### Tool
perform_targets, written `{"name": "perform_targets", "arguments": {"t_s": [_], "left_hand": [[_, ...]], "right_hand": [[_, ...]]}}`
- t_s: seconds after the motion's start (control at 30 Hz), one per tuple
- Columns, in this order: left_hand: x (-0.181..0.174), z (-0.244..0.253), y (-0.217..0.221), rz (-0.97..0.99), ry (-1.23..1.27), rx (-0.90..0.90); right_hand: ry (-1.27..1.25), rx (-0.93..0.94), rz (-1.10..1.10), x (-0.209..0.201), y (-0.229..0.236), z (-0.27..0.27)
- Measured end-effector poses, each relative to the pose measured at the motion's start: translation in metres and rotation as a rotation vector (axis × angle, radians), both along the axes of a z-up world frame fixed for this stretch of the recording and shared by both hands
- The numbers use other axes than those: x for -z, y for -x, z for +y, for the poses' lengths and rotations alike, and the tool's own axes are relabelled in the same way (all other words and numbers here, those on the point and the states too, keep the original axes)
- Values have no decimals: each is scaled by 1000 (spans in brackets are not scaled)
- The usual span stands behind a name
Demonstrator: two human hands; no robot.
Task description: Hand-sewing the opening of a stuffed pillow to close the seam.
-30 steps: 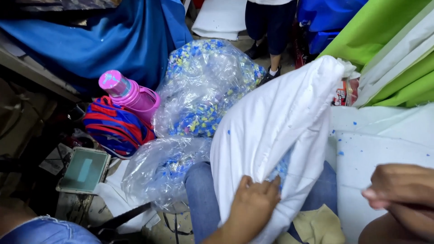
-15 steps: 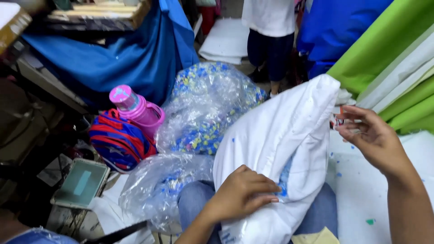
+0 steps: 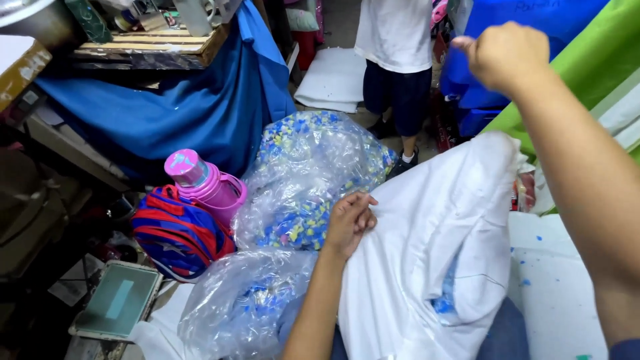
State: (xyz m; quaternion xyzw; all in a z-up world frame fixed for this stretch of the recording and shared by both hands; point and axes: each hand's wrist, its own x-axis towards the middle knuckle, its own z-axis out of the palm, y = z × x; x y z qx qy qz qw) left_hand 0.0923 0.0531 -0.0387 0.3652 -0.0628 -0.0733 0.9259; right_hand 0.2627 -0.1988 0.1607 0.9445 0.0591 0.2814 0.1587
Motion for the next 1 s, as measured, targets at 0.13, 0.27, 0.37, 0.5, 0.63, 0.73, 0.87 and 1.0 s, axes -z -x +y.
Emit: {"name": "perform_targets", "arguments": {"t_s": [0.13,0.27,0.37,0.5,0.63,0.73,0.87,1.0], "left_hand": [[-21,10,23,-217,-851,-332],[-48,-8,55,-739,-993,-531],[-39,-47,99,-1094,-919,-360],[-90,-68,88,-1387,-1143,-151],[-52,-30,8,-858,-984,-329],[18,24,-46,-194,-1686,-413],[55,67,-60,141,-1617,-396],[16,74,-42,-203,-1283,-766]], "right_hand": [[-66,-26,43,11,-35,10],[-120,-72,14,38,-54,37],[-98,-165,-51,70,-69,65],[-150,-192,74,83,-64,110],[-751,-507,396,84,-57,123],[-886,-409,491,85,-64,113],[-897,-399,177,102,-88,87],[-999,-539,14,106,-98,72]]}}
